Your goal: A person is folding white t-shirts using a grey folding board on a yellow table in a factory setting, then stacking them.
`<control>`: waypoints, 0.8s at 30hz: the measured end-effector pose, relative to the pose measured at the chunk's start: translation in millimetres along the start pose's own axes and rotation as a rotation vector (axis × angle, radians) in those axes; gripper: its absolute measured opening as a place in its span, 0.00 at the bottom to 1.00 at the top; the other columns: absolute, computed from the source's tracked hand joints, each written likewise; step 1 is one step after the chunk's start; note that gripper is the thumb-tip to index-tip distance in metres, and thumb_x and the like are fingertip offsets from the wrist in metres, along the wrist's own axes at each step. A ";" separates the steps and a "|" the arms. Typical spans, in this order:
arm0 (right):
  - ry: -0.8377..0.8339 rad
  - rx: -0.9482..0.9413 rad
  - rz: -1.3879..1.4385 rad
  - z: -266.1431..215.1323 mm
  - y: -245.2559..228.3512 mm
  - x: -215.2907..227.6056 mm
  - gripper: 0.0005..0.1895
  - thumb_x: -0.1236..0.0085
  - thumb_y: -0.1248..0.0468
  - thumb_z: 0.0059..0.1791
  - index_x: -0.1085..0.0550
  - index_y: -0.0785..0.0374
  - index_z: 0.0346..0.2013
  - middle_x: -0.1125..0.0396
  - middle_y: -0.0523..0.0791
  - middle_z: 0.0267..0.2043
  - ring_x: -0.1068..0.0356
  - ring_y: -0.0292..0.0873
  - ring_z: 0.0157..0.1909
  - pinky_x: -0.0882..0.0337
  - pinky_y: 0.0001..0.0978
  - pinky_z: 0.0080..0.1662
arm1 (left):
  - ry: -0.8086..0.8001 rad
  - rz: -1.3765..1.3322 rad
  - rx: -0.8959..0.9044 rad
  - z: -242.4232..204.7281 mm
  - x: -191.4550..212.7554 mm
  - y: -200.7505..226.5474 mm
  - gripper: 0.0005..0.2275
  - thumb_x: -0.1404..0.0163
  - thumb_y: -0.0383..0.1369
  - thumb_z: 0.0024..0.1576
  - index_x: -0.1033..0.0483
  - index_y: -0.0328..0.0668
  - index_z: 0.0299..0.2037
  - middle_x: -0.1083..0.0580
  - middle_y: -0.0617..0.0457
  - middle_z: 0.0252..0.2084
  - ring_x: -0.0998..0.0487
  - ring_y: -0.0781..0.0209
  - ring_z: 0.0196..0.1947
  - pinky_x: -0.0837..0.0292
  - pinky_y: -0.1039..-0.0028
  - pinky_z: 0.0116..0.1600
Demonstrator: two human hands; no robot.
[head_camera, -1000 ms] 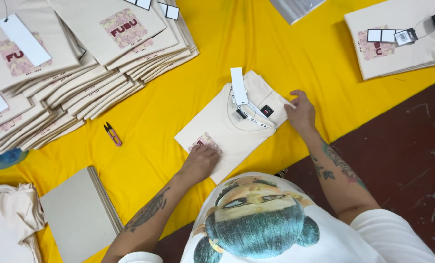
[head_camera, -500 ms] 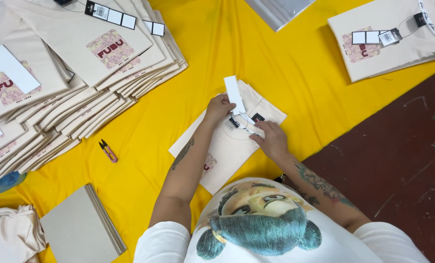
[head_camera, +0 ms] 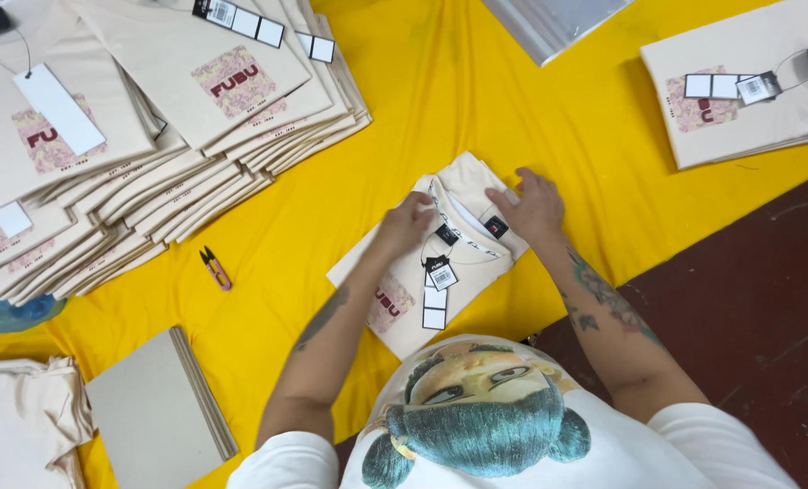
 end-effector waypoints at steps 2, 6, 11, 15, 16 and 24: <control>-0.112 -0.079 0.012 16.7 -5.0 -8.5 0.37 0.44 0.35 0.51 0.30 0.60 0.62 0.29 0.52 0.54 0.33 0.57 0.62 0.34 0.52 0.60 | 0.038 0.079 0.064 25.3 -19.2 10.2 0.19 0.56 0.50 0.64 0.31 0.47 0.55 0.21 0.44 0.38 0.17 0.51 0.36 0.20 0.63 0.42; -0.329 -0.125 0.134 43.8 11.6 -59.3 0.34 0.38 0.34 0.45 0.23 0.53 0.55 0.25 0.49 0.51 0.29 0.55 0.59 0.30 0.46 0.58 | 0.130 0.305 0.113 51.5 -38.9 12.7 0.24 0.56 0.52 0.62 0.33 0.36 0.52 0.22 0.35 0.40 0.18 0.36 0.46 0.20 0.50 0.48; -0.442 0.056 0.430 40.7 -18.4 -72.8 0.27 0.40 0.52 0.50 0.29 0.51 0.64 0.32 0.53 0.61 0.38 0.58 0.68 0.38 0.51 0.65 | 0.162 0.168 0.012 53.7 -37.2 -11.4 0.17 0.58 0.38 0.62 0.28 0.34 0.54 0.23 0.35 0.39 0.19 0.32 0.46 0.23 0.48 0.49; -0.629 0.431 0.315 8.8 -71.5 -59.0 0.31 0.51 0.63 0.53 0.40 0.56 0.73 0.40 0.68 0.67 0.45 0.72 0.71 0.45 0.60 0.71 | 0.205 -0.257 -0.057 39.3 -27.8 -48.3 0.11 0.59 0.43 0.65 0.28 0.50 0.41 0.27 0.48 0.30 0.23 0.52 0.37 0.27 0.62 0.46; -0.632 0.435 0.316 17.2 -71.7 -71.9 0.31 0.51 0.63 0.53 0.40 0.56 0.73 0.40 0.68 0.67 0.45 0.72 0.71 0.45 0.60 0.71 | 0.210 -0.256 -0.054 43.0 -26.4 -56.5 0.11 0.59 0.43 0.65 0.28 0.50 0.41 0.27 0.48 0.30 0.23 0.52 0.37 0.27 0.62 0.46; -1.041 0.052 0.423 4.5 -91.7 -87.7 0.28 0.55 0.51 0.56 0.35 0.51 0.70 0.31 0.57 0.56 0.27 0.52 0.52 0.22 0.45 0.50 | 0.131 -0.309 -0.130 36.2 -6.0 -25.3 0.09 0.58 0.40 0.65 0.28 0.47 0.39 0.26 0.44 0.30 0.24 0.51 0.37 0.27 0.62 0.46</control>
Point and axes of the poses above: each hand's wrist, its own z-axis towards the middle knuckle, its own x-axis out of the back of the hand, y = z × x, the point moved 7 cm from there along z, towards the middle knuckle
